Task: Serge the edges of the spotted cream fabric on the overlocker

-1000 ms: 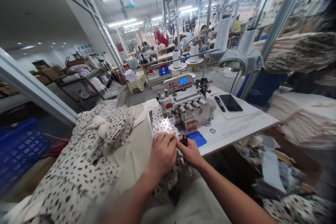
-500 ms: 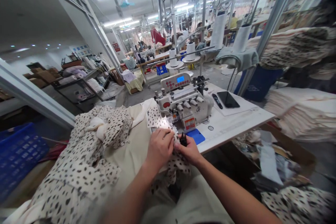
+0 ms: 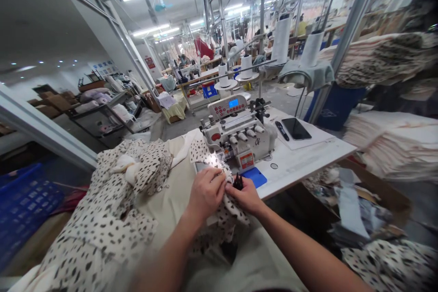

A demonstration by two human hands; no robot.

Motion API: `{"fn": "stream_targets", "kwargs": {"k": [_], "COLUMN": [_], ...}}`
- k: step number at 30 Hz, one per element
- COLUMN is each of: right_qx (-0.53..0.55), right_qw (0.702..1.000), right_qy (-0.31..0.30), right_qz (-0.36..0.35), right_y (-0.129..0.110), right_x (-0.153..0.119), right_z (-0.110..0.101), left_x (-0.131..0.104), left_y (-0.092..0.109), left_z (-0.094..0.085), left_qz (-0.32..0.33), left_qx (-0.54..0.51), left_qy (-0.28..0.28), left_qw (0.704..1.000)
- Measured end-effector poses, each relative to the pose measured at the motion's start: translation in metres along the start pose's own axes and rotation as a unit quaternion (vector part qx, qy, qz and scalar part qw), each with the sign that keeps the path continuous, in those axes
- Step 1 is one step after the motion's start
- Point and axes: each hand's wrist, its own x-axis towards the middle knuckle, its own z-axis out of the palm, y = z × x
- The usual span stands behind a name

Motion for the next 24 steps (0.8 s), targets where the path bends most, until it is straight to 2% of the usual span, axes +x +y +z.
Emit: {"fn": "stream_targets", "kwargs": {"k": [6,12,24], "right_qx": [-0.065,-0.040,-0.010], "right_qw": [0.998,0.999,1.000], "right_qy": [-0.022,-0.012,-0.020], "right_qz": [-0.010,-0.008,0.017], "right_y": [-0.002,-0.010,-0.005], "right_x": [0.001,0.002,0.001], "right_z": [-0.001,0.000,0.000], "left_x": [0.001,0.004,0.010], "left_y": [-0.003,-0.002,-0.006], "left_z": [0.001,-0.001,-0.001], "left_qz": [0.025,-0.002,-0.031], "left_qx": [0.001,0.000,0.026], "left_qy": [-0.002,0.005,0.005], "left_qw": [1.000,1.000,0.999]}}
